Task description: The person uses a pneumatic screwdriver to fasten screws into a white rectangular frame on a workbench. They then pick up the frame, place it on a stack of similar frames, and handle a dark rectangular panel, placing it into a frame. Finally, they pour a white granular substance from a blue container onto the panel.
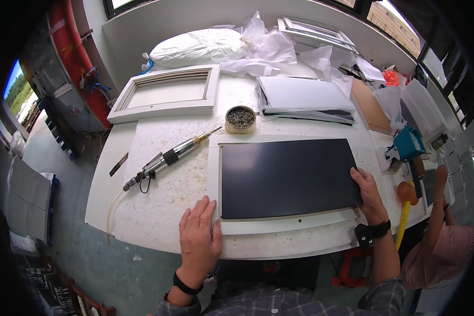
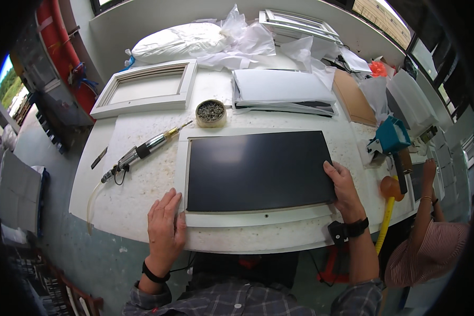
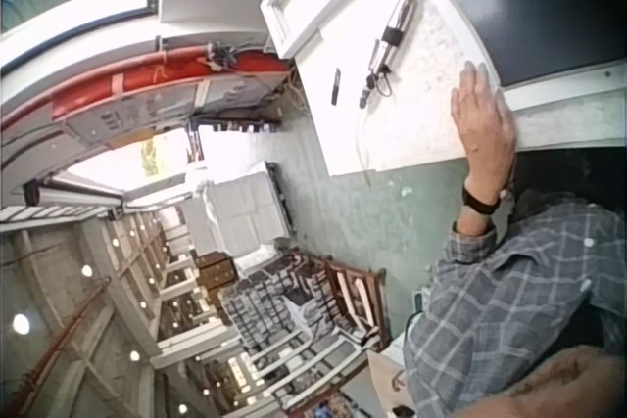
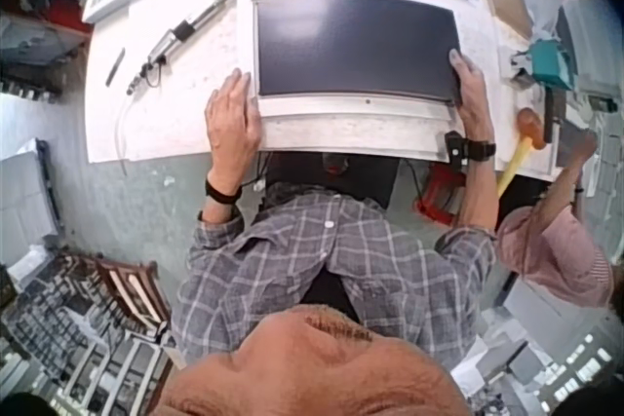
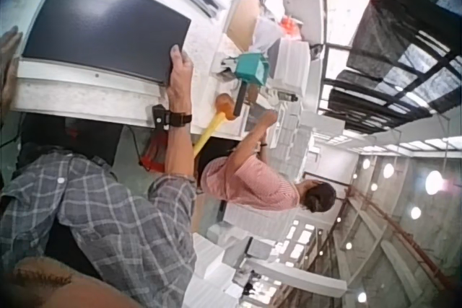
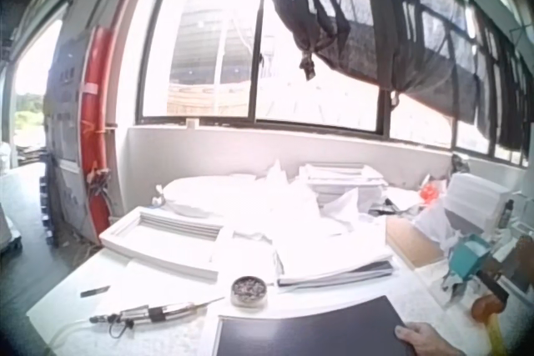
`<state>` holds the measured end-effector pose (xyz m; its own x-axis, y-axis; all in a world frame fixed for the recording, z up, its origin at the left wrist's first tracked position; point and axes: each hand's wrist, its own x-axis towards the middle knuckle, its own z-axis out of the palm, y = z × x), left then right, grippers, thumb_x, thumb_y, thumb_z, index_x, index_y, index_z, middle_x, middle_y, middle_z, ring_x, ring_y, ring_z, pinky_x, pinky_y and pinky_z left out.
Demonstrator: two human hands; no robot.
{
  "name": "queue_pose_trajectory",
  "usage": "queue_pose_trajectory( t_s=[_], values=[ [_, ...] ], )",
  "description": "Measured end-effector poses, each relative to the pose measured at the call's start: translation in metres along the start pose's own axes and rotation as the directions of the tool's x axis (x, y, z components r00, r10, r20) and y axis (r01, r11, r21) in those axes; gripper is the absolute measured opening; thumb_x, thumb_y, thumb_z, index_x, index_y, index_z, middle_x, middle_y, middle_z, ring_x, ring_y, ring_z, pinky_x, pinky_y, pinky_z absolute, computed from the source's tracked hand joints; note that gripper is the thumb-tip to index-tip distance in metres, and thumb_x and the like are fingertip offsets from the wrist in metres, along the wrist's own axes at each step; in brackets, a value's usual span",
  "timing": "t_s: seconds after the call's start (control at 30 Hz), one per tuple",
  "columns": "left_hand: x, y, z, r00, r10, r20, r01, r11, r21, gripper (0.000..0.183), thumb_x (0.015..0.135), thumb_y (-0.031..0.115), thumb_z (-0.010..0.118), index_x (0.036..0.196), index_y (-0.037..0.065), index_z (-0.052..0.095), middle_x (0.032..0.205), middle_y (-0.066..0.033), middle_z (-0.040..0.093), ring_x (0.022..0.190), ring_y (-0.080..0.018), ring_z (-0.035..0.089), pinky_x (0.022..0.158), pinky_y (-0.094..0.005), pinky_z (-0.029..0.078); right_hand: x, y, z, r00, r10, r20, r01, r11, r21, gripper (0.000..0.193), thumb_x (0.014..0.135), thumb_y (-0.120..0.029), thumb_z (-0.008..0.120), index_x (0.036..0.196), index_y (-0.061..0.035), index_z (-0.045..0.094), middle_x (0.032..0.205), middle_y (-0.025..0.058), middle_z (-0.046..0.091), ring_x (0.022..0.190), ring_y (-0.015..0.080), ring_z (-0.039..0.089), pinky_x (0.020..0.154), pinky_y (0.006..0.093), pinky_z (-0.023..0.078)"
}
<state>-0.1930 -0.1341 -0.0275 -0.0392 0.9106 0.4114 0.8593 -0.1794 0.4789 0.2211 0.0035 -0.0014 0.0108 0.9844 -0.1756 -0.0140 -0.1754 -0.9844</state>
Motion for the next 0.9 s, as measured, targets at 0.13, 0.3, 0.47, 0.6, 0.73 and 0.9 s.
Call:
queue_pose_trajectory(
  t_s=[0.13, 0.3, 0.47, 0.6, 0.73, 0.9],
  values=[
    [-0.001, -0.003, 0.001, 1.0, 0.015, -0.004, -0.015, 1.0, -0.023, 0.048, 0.093, 0.007, 0.06, 0.14, 0.0, 0.055, 0.142, -0.0216, 0.059, 0.132, -0.0369, 0.055, 0.116, -0.0505, 0.036, 0.001, 0.001, 0.004, 1.0, -0.012, -0.013, 0.012, 0.998, -0.059, 0.042, 0.104, -0.032, 0.062, 0.122, 0.0068, 0.062, 0.106, 0.0078, 0.071, 0.091, 0.0113, 0.068, 0.08, 0.0243, 0.056],
    [-0.001, -0.006, 0.001, 0.999, 0.035, -0.001, -0.035, 0.998, -0.044, 0.049, 0.093, 0.006, 0.059, 0.141, -0.002, 0.054, 0.142, -0.0224, 0.059, 0.132, -0.0384, 0.056, 0.116, -0.0506, 0.037, 0.002, -0.001, 0.0, 1.0, 0.003, -0.006, -0.005, 0.944, -0.331, 0.046, 0.104, -0.038, 0.059, 0.114, 0.0072, 0.064, 0.096, 0.0077, 0.069, 0.083, 0.0117, 0.064, 0.074, 0.0261, 0.053],
    [0.0, -0.006, 0.003, 0.999, 0.054, -0.005, -0.054, 0.998, -0.021, 0.05, 0.092, 0.005, 0.061, 0.142, -0.001, 0.054, 0.14, -0.0231, 0.06, 0.129, -0.038, 0.058, 0.115, -0.0495, 0.038, 0.01, -0.026, 0.001, 0.994, -0.098, 0.043, 0.076, 0.358, -0.931, 0.07, 0.103, -0.056, 0.05, 0.084, 0.009, 0.068, 0.067, 0.0216, 0.059, 0.067, 0.0309, 0.063, 0.066, 0.0424, 0.048],
    [0.003, -0.001, 0.007, 0.999, 0.037, 0.004, -0.036, 0.999, -0.03, 0.05, 0.093, 0.005, 0.06, 0.142, -0.002, 0.054, 0.14, -0.0228, 0.06, 0.13, -0.0372, 0.057, 0.115, -0.0477, 0.039, 0.012, -0.021, -0.014, 0.981, -0.174, 0.089, 0.111, 0.124, -0.986, 0.074, 0.1, -0.062, 0.051, 0.074, 0.0028, 0.073, 0.066, 0.0223, 0.065, 0.067, 0.039, 0.066, 0.066, 0.0452, 0.052],
    [-0.004, 0.0, 0.007, 1.0, -0.021, 0.002, 0.021, 0.997, -0.08, 0.05, 0.094, 0.0, 0.057, 0.144, -0.002, 0.053, 0.142, -0.021, 0.059, 0.131, -0.0367, 0.055, 0.112, -0.0432, 0.042, 0.002, -0.036, -0.014, 0.955, -0.294, 0.033, 0.1, 0.218, -0.971, 0.055, 0.098, -0.053, 0.061, 0.086, 0.0, 0.075, 0.074, 0.0186, 0.07, 0.072, 0.0361, 0.069, 0.069, 0.0433, 0.053],
    [-0.003, -0.006, 0.004, 0.995, -0.031, 0.093, 0.047, 0.984, -0.171, 0.051, 0.096, 0.001, 0.054, 0.147, -0.003, 0.05, 0.145, -0.0228, 0.057, 0.134, -0.036, 0.054, 0.114, -0.0426, 0.041, -0.039, -0.003, -0.047, 0.917, -0.398, 0.026, 0.271, 0.575, -0.772, 0.027, 0.099, -0.022, 0.063, 0.111, 0.0, 0.071, 0.1, 0.0195, 0.073, 0.091, 0.0351, 0.07, 0.081, 0.0407, 0.054]
  ],
)
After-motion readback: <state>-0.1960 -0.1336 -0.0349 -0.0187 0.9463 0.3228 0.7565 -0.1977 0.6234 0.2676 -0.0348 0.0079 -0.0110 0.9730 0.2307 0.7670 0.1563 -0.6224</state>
